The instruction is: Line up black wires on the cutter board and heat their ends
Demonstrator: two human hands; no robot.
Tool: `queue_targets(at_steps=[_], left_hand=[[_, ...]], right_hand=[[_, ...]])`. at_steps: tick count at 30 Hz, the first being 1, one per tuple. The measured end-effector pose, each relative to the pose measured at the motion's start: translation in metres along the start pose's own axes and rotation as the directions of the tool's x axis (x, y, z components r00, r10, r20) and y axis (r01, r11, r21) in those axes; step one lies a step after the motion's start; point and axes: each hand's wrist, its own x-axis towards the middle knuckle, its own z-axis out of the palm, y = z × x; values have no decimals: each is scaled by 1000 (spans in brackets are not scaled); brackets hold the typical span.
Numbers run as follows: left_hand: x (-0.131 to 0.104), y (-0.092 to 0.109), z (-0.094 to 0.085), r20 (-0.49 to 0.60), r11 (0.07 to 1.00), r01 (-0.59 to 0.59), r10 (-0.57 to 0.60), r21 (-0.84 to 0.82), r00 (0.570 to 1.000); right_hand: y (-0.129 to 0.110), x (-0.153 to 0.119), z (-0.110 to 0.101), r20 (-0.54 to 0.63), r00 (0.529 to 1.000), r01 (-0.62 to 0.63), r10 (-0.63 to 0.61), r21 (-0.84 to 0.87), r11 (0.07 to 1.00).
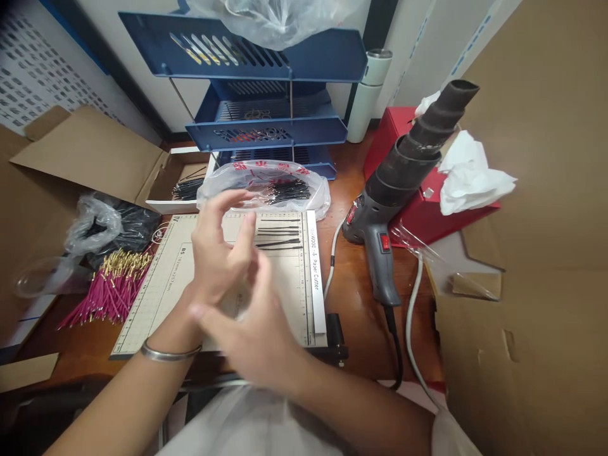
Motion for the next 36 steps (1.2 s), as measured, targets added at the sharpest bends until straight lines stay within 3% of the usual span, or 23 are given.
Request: queue_targets(at_steps=[2,5,8,11,14,19,36], left_hand=[[-8,-1,-4,100,990,27,-41,141,994],[-19,-1,-6,263,954,76,-156,289,952],[-27,1,-4,372,943,90,-212,319,904],[-30,3,0,428,945,78,-216,318,878],[-29,4,4,466,942,56,-214,330,858],[-27,0,9,499,936,62,-239,345,833],[-28,-1,16,442,912,68,-260,405,859]], right_hand=[[-3,13,-23,-183,972,112,-147,-191,975],[-4,37,-62,-238,931,194,-277,-321,927],[0,58,-100,-306,889,227,-340,-351,909],[9,75,-123,-351,890,170,-290,-334,927],[20,89,-126,-344,906,153,-247,-279,948],[39,98,-114,-300,934,132,-192,-211,969],[52,97,-116,-266,942,134,-203,-257,957]])
